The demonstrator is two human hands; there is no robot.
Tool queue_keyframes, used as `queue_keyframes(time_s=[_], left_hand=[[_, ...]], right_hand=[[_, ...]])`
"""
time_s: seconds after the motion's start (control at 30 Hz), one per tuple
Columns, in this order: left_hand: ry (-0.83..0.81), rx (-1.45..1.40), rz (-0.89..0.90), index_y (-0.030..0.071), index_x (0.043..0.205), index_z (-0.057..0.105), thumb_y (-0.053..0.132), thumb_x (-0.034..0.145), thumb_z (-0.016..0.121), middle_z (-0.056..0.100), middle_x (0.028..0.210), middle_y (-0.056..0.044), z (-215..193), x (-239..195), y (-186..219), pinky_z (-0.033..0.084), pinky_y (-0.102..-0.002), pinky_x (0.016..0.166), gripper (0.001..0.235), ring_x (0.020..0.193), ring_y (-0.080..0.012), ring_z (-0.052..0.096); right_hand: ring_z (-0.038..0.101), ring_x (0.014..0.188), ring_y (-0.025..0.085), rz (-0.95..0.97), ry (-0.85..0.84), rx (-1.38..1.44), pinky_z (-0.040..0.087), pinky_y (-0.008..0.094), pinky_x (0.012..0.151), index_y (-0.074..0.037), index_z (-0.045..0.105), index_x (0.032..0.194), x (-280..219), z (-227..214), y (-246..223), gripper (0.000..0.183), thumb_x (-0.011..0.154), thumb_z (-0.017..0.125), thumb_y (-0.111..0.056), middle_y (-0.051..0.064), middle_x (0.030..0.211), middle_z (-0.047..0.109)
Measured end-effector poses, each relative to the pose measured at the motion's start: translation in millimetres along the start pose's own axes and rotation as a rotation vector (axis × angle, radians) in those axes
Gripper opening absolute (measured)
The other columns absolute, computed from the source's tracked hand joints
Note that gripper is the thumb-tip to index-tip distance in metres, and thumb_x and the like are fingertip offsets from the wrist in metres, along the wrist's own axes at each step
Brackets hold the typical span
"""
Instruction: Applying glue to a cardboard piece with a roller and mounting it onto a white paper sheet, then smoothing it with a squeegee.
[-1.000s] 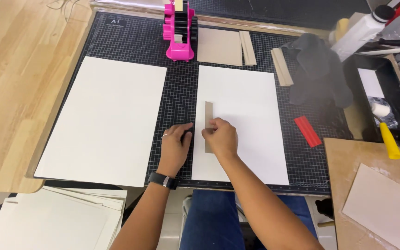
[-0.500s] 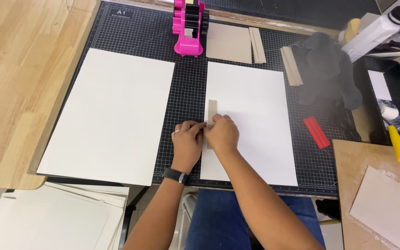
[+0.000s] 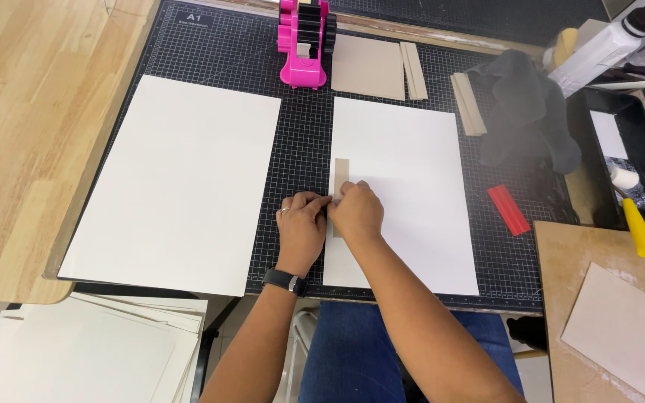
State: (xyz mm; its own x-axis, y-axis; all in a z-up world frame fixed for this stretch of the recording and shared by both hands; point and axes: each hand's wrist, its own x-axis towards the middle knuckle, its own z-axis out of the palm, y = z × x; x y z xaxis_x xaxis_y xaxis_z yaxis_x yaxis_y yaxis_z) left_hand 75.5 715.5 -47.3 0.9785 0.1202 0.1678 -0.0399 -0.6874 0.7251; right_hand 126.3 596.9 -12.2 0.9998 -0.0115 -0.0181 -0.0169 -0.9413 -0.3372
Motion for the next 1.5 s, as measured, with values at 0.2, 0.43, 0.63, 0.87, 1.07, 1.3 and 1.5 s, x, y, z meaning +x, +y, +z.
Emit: queue_keyframes(time_s=[0.2, 0.43, 0.63, 0.87, 1.07, 1.3, 1.5], left_hand=[[0.008, 0.005, 0.014, 0.024, 0.116, 0.079, 0.01, 0.089, 0.066, 0.063, 0.113, 0.004, 3, -1, -4, 0.04, -0.038, 0.101, 0.033, 0.119, -0.023, 0.054], [0.021, 0.051, 0.03, 0.025, 0.115, 0.079, 0.013, 0.088, 0.068, 0.062, 0.113, 0.005, 5, -2, -4, 0.04, -0.039, 0.1, 0.032, 0.119, -0.0232, 0.053], [0.015, 0.047, 0.025, 0.026, 0.116, 0.079, 0.012, 0.088, 0.067, 0.062, 0.114, 0.006, 6, -3, -4, 0.039, -0.037, 0.102, 0.033, 0.12, -0.0215, 0.053], [0.015, 0.071, 0.034, 0.026, 0.116, 0.079, 0.012, 0.088, 0.069, 0.062, 0.115, 0.007, 6, -3, -4, 0.04, -0.038, 0.102, 0.033, 0.12, -0.0205, 0.052], [0.011, 0.1, 0.05, 0.027, 0.118, 0.078, 0.014, 0.088, 0.069, 0.061, 0.118, 0.008, 6, -6, -6, 0.04, -0.039, 0.103, 0.034, 0.121, -0.0204, 0.051], [-0.021, 0.001, 0.064, 0.019, 0.126, 0.074, 0.011, 0.092, 0.067, 0.061, 0.129, -0.002, -19, -38, 15, 0.04, -0.045, 0.105, 0.035, 0.13, -0.0289, 0.048], [0.069, 0.046, 0.196, 0.022, 0.115, 0.078, 0.009, 0.092, 0.066, 0.065, 0.117, 0.003, -13, -64, 12, 0.042, -0.041, 0.103, 0.029, 0.126, -0.0242, 0.051]], right_hand=[[0.075, 0.092, 0.04, -0.002, -0.003, 0.021, 0.061, 0.045, 0.078, -0.003, 0.077, 0.107, -10, -8, -6, 0.033, 0.08, 0.076, -0.023, 0.017, 0.092, 0.07], [0.075, 0.091, 0.039, -0.002, -0.02, 0.005, 0.061, 0.044, 0.075, -0.004, 0.077, 0.107, -13, -9, -3, 0.033, 0.079, 0.077, -0.022, 0.016, 0.091, 0.069], [0.074, 0.092, 0.042, -0.02, -0.026, 0.015, 0.061, 0.046, 0.077, -0.002, 0.077, 0.105, -16, -10, -1, 0.032, 0.08, 0.076, -0.023, 0.018, 0.091, 0.07], [0.075, 0.089, 0.039, -0.038, -0.036, 0.001, 0.061, 0.044, 0.075, -0.004, 0.079, 0.105, -17, -13, -2, 0.031, 0.08, 0.078, -0.024, 0.017, 0.088, 0.07], [0.075, 0.094, 0.039, -0.032, -0.047, -0.02, 0.06, 0.046, 0.079, -0.007, 0.079, 0.106, -19, -11, 0, 0.031, 0.084, 0.076, -0.028, 0.014, 0.092, 0.069], [0.075, 0.088, 0.038, -0.068, -0.005, 0.095, 0.06, 0.046, 0.075, -0.015, 0.082, 0.097, -5, 9, 31, 0.015, 0.089, 0.07, -0.021, 0.012, 0.084, 0.071], [0.072, 0.101, 0.036, -0.128, 0.128, 0.108, 0.06, 0.048, 0.084, -0.018, 0.078, 0.108, 7, -22, 27, 0.018, 0.095, 0.065, -0.018, 0.009, 0.097, 0.073]])
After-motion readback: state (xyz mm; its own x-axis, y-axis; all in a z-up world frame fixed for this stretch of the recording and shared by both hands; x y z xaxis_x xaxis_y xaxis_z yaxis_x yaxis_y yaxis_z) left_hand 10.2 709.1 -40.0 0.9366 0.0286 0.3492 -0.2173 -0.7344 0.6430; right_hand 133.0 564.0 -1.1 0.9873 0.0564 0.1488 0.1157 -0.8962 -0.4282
